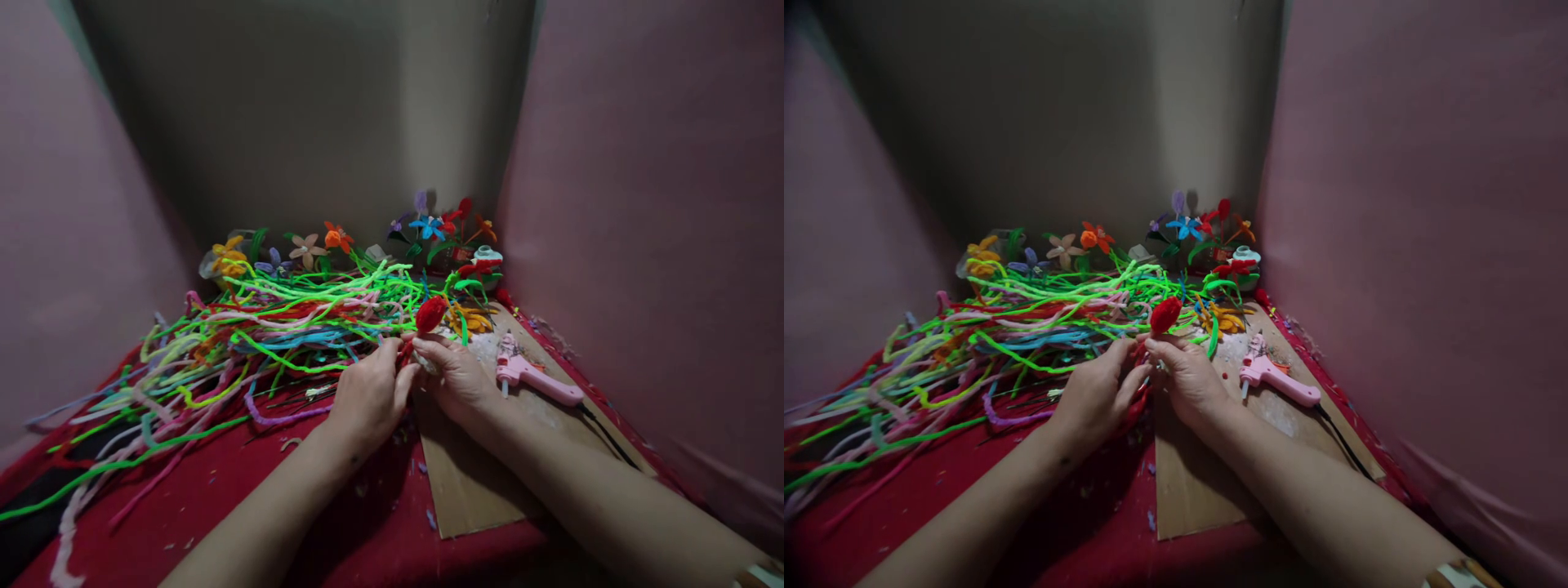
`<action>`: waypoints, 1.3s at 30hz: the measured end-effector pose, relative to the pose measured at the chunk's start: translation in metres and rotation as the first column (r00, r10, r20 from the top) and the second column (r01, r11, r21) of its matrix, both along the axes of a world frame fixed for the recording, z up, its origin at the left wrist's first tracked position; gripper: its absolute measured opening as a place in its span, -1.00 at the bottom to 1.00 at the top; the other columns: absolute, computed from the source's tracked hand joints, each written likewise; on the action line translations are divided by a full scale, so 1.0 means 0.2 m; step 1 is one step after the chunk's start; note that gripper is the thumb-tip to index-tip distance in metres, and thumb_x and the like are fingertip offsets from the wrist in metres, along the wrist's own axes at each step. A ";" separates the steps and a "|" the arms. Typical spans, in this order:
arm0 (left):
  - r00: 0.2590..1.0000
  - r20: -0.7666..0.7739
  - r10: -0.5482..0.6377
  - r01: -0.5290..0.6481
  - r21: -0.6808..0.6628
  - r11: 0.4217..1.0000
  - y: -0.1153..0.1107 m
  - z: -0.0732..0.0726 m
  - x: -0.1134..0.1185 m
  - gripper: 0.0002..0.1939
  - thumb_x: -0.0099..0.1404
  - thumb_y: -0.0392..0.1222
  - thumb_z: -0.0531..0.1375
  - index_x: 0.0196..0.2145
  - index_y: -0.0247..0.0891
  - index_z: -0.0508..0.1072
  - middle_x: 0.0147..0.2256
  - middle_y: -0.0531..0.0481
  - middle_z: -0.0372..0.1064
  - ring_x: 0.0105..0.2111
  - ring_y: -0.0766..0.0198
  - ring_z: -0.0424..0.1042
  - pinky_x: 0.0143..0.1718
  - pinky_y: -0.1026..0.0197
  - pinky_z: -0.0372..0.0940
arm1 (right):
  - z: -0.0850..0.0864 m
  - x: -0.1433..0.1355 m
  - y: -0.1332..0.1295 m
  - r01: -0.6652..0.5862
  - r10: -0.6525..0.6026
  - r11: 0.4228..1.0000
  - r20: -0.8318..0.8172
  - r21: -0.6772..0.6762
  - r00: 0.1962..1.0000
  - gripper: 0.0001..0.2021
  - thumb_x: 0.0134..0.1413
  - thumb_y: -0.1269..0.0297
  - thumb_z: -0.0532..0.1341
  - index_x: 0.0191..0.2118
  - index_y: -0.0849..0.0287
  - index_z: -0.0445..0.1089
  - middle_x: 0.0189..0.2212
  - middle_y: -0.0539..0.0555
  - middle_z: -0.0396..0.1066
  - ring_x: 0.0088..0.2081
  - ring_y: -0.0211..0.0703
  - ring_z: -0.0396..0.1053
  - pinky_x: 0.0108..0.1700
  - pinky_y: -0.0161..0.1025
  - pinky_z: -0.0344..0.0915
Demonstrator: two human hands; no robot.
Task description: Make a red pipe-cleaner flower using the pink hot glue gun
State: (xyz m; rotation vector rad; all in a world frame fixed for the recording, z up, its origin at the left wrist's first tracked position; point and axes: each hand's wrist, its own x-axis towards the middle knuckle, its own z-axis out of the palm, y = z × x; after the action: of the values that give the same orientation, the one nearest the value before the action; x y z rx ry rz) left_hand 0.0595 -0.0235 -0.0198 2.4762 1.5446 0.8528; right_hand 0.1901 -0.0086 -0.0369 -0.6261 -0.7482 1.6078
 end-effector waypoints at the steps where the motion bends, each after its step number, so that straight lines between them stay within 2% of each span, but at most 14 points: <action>1: 0.998 -0.062 0.025 -0.023 0.040 0.999 -0.01 0.00 0.00 -0.75 0.28 -0.12 0.01 -0.14 -0.30 0.28 -0.31 -0.11 0.43 -0.34 0.17 0.44 -0.39 0.23 0.21 | 0.00 0.00 0.00 0.003 -0.003 1.000 -0.003 -0.008 1.000 -0.81 -0.26 0.34 0.34 -0.38 0.22 0.50 -0.50 -0.01 0.45 -0.49 -0.32 0.31 -0.51 -0.41 0.21; 4: 0.977 -0.194 0.089 -0.061 0.146 0.987 -0.01 -0.01 0.01 -0.79 0.28 -0.11 0.01 -0.22 -0.29 0.28 -0.38 -0.07 0.43 -0.37 0.15 0.45 -0.45 0.23 0.19 | 0.00 -0.02 -0.01 0.016 -0.016 0.999 -0.001 -0.038 1.000 -0.81 -0.28 0.34 0.34 -0.40 0.24 0.50 -0.51 -0.01 0.44 -0.50 -0.32 0.31 -0.52 -0.41 0.19; 10: 0.948 -0.286 0.139 -0.045 0.311 0.949 0.00 -0.04 0.02 -0.80 0.31 -0.15 -0.03 -0.24 -0.30 0.29 -0.39 -0.07 0.42 -0.38 0.18 0.45 -0.48 0.24 0.18 | 0.00 -0.02 -0.02 0.013 -0.012 0.998 0.022 -0.054 1.000 -0.83 -0.27 0.33 0.34 -0.42 0.22 0.49 -0.54 -0.04 0.41 -0.54 -0.33 0.26 -0.56 -0.39 0.14; 15: 0.922 -0.368 0.118 0.001 0.307 0.952 0.00 -0.04 0.01 -0.80 0.29 -0.28 -0.04 -0.22 -0.32 0.34 -0.39 -0.11 0.43 -0.41 0.17 0.44 -0.51 0.24 0.17 | -0.03 -0.02 -0.01 0.036 -0.036 0.999 0.084 0.001 0.996 -0.82 -0.24 0.28 0.34 -0.41 0.23 0.49 -0.59 -0.03 0.37 -0.56 -0.36 0.19 -0.59 -0.40 0.00; 18: 0.959 -0.278 0.043 0.030 0.252 0.967 0.02 -0.04 -0.01 -0.78 0.25 -0.31 0.00 -0.17 -0.32 0.35 -0.33 -0.12 0.45 -0.36 0.16 0.45 -0.46 0.25 0.20 | -0.03 -0.02 -0.01 0.053 -0.054 0.998 0.116 0.014 0.992 -0.81 -0.23 0.27 0.34 -0.40 0.24 0.49 -0.55 -0.02 0.37 -0.56 -0.37 0.16 -0.58 -0.40 -0.02; 22: 0.999 -0.013 -0.053 0.054 0.162 0.985 0.05 -0.03 -0.02 -0.74 0.28 -0.32 -0.04 -0.14 -0.26 0.37 -0.33 -0.04 0.46 -0.38 0.28 0.44 -0.40 0.31 0.20 | -0.02 -0.02 -0.01 0.031 -0.039 0.998 0.163 0.048 0.986 -0.81 -0.19 0.25 0.34 -0.37 0.22 0.49 -0.49 -0.01 0.37 -0.55 -0.38 0.14 -0.57 -0.39 -0.05; 25: 0.987 0.155 -0.050 0.036 0.095 0.995 0.05 -0.01 -0.02 -0.79 0.30 -0.25 -0.03 -0.26 -0.27 0.40 -0.46 0.03 0.41 -0.50 0.35 0.37 -0.45 0.35 0.16 | -0.01 -0.01 -0.02 -0.024 0.001 0.993 0.189 0.119 0.982 -0.79 -0.16 0.24 0.33 -0.32 0.19 0.48 -0.51 -0.04 0.35 -0.59 -0.42 0.07 -0.57 -0.38 -0.05; 28: 0.957 0.289 -0.040 0.034 0.026 0.999 0.04 0.01 -0.02 -0.82 0.28 -0.22 0.02 -0.35 -0.28 0.39 -0.53 0.07 0.33 -0.53 0.39 0.28 -0.46 0.36 0.13 | 0.02 0.00 -0.02 -0.052 0.006 0.979 0.227 0.197 0.974 -0.80 -0.12 0.24 0.31 -0.31 0.20 0.48 -0.52 -0.04 0.34 -0.60 -0.43 0.05 -0.56 -0.37 -0.04; 30: 0.912 0.408 -0.046 0.076 -0.059 0.995 0.03 0.03 -0.02 -0.82 0.26 -0.19 0.04 -0.38 -0.28 0.39 -0.53 0.08 0.29 -0.53 0.40 0.23 -0.46 0.36 0.12 | 0.03 0.01 -0.01 -0.053 -0.004 0.973 0.247 0.226 0.969 -0.82 -0.10 0.25 0.30 -0.33 0.21 0.48 -0.48 -0.01 0.36 -0.57 -0.41 0.09 -0.54 -0.37 -0.01; 33: 0.777 0.629 -0.003 0.197 -0.238 0.951 0.02 0.04 0.00 -0.82 0.21 -0.14 0.09 -0.45 -0.28 0.38 -0.59 0.12 0.20 -0.60 0.44 0.13 -0.56 0.38 0.05 | 0.03 0.01 -0.01 -0.035 -0.015 0.977 0.229 0.210 0.973 -0.85 -0.09 0.28 0.29 -0.33 0.19 0.49 -0.46 -0.01 0.38 -0.55 -0.40 0.14 -0.53 -0.39 0.02; 36: 0.606 0.785 0.126 0.325 -0.389 0.862 0.01 0.07 0.02 -0.79 0.15 -0.11 0.17 -0.51 -0.30 0.32 -0.67 0.18 0.04 -0.67 0.50 -0.01 -0.65 0.41 -0.08 | 0.02 0.02 0.01 -0.032 -0.007 0.980 0.194 0.197 0.981 -0.86 -0.13 0.30 0.31 -0.35 0.17 0.50 -0.49 -0.03 0.37 -0.55 -0.41 0.14 -0.56 -0.41 0.01; 39: 0.468 0.852 0.236 0.457 -0.462 0.760 0.01 0.09 0.02 -0.79 0.13 -0.11 0.20 -0.50 -0.30 0.29 -0.70 0.21 0.00 -0.71 0.54 -0.08 -0.69 0.44 -0.15 | 0.01 0.02 0.03 -0.064 0.028 0.978 0.178 0.198 0.984 -0.85 -0.14 0.29 0.32 -0.35 0.18 0.50 -0.52 -0.03 0.36 -0.56 -0.40 0.16 -0.56 -0.41 0.03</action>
State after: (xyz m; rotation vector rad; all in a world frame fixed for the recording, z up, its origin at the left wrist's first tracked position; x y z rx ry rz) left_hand 0.0629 -0.0224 -0.0025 1.1971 0.9552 1.0701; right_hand 0.1947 -0.0029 -0.0354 -0.6092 -1.0491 1.5074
